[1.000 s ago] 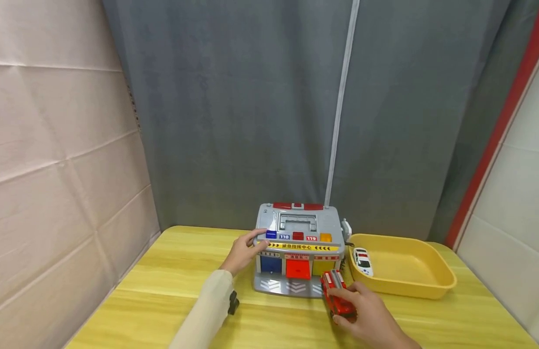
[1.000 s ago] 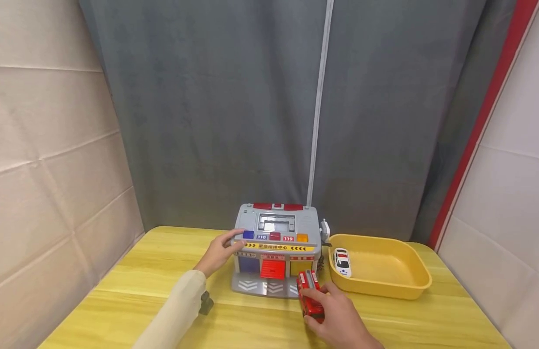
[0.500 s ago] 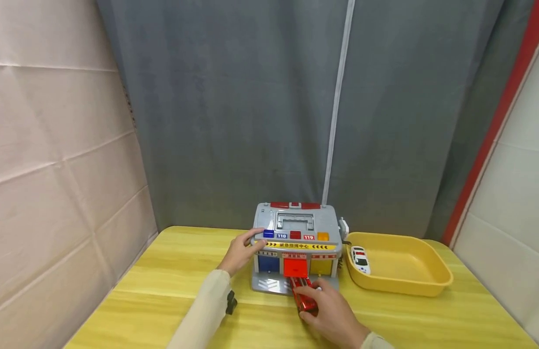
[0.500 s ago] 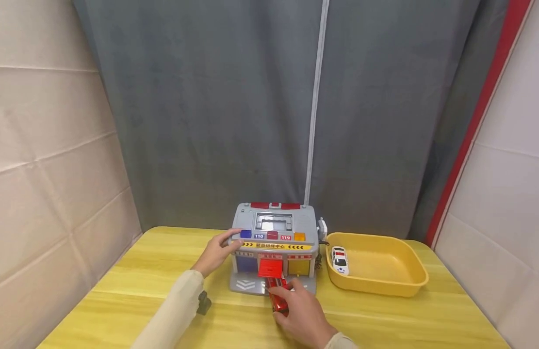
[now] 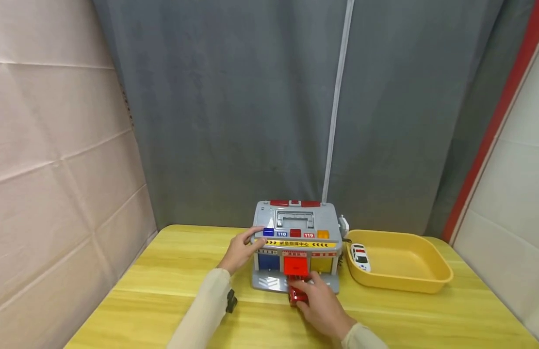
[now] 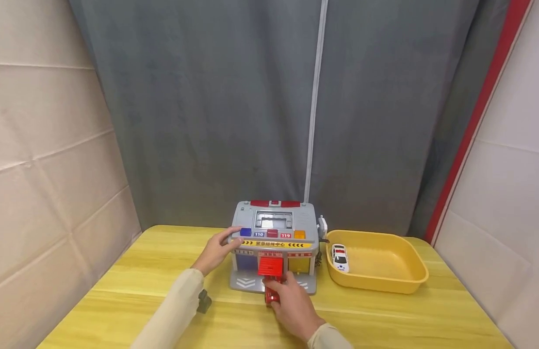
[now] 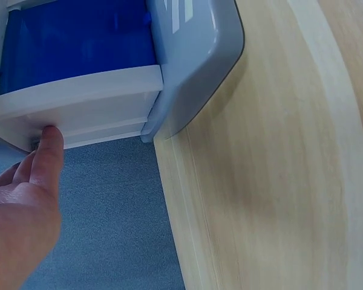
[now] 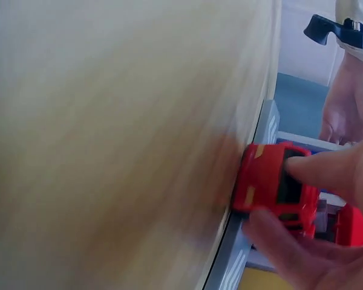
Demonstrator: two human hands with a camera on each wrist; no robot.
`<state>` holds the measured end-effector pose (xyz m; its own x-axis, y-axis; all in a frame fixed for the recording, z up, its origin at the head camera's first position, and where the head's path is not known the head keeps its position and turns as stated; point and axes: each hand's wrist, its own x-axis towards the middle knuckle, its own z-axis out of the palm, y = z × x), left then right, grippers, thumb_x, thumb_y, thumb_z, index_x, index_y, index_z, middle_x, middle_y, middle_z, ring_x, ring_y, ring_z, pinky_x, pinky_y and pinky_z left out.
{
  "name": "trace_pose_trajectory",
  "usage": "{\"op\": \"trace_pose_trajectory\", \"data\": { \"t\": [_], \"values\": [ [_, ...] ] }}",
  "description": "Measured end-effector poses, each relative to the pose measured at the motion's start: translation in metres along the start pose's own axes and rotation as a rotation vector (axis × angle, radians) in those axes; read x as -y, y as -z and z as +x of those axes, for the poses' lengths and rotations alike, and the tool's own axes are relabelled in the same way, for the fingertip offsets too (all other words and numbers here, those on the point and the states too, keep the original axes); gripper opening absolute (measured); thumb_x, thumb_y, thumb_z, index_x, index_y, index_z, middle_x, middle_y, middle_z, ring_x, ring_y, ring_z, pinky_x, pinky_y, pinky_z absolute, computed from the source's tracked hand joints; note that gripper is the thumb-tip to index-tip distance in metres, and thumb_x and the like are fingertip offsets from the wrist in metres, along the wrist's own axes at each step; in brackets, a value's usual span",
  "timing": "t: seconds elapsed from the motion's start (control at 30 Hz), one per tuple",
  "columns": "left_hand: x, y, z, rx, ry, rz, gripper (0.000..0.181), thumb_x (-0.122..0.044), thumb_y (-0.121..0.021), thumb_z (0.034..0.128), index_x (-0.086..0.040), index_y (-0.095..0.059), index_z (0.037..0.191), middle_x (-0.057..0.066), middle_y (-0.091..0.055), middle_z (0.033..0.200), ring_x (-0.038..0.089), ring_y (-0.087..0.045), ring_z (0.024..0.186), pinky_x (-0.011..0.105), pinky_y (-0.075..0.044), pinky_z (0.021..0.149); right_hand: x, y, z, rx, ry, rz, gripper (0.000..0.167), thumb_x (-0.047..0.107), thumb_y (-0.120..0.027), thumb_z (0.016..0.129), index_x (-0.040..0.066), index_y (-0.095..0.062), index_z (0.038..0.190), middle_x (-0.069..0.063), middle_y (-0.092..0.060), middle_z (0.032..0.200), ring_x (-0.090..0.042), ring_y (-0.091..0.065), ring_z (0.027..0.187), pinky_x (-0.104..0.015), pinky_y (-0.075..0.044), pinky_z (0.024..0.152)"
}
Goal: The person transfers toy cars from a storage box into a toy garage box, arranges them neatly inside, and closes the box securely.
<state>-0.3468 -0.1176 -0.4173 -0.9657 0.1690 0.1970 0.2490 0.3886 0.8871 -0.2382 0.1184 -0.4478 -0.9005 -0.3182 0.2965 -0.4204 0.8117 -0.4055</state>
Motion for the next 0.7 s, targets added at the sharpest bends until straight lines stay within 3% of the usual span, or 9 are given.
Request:
{"op": "trace_pose_trajectory", "data": {
  "t": [0.2, 0.43, 0.53, 0.7],
  "values": [
    [-0.001, 0.001, -0.001, 0.007, -0.009, 0.013, 0.046, -0.04, -0.066, 0.0963, -0.024, -0.06, 0.139, 0.016, -0.049, 0.153, 0.038, -0.055, 0.135, 0.051, -0.053, 0.105, -0.004, 0.006, -0.003, -0.065, 0.068, -0.136, 0.034, 0.016, -0.082, 0.08, 0.031, -0.079, 0.11, -0.007, -0.071, 0.112, -0.02, -0.067, 0.093, -0.043, -0.061, 0.081],
    [0.0, 0.003, 0.0, -0.014, 0.006, 0.003, 0.045, -0.042, -0.068, 0.0946, -0.028, -0.061, 0.137, 0.013, -0.048, 0.155, 0.039, -0.049, 0.141, 0.054, -0.049, 0.109, -0.005, 0.011, -0.001, -0.111, 0.145, -0.291, 0.025, 0.023, -0.088, 0.074, 0.019, -0.075, 0.095, 0.003, -0.063, 0.091, -0.005, -0.053, 0.068, -0.023, -0.054, 0.061],
    [0.0, 0.003, -0.001, -0.012, -0.005, -0.002, 0.045, -0.04, -0.068, 0.0949, -0.026, -0.061, 0.138, 0.014, -0.048, 0.155, 0.039, -0.05, 0.14, 0.052, -0.051, 0.108, -0.006, 0.01, -0.001, -0.14, 0.174, -0.38, 0.03, 0.03, -0.09, 0.072, 0.016, -0.075, 0.094, 0.001, -0.06, 0.091, -0.008, -0.052, 0.072, -0.025, -0.055, 0.063],
    [-0.001, 0.001, -0.001, -0.005, -0.007, -0.007, 0.045, -0.039, -0.067, 0.0955, -0.026, -0.06, 0.139, 0.013, -0.048, 0.155, 0.038, -0.049, 0.141, 0.053, -0.049, 0.11, -0.009, 0.009, -0.002, -0.222, 0.191, -0.462, 0.041, 0.035, -0.093, 0.066, 0.012, -0.074, 0.094, -0.004, -0.057, 0.1, -0.017, -0.052, 0.091, -0.032, -0.059, 0.077]
  ]
}}
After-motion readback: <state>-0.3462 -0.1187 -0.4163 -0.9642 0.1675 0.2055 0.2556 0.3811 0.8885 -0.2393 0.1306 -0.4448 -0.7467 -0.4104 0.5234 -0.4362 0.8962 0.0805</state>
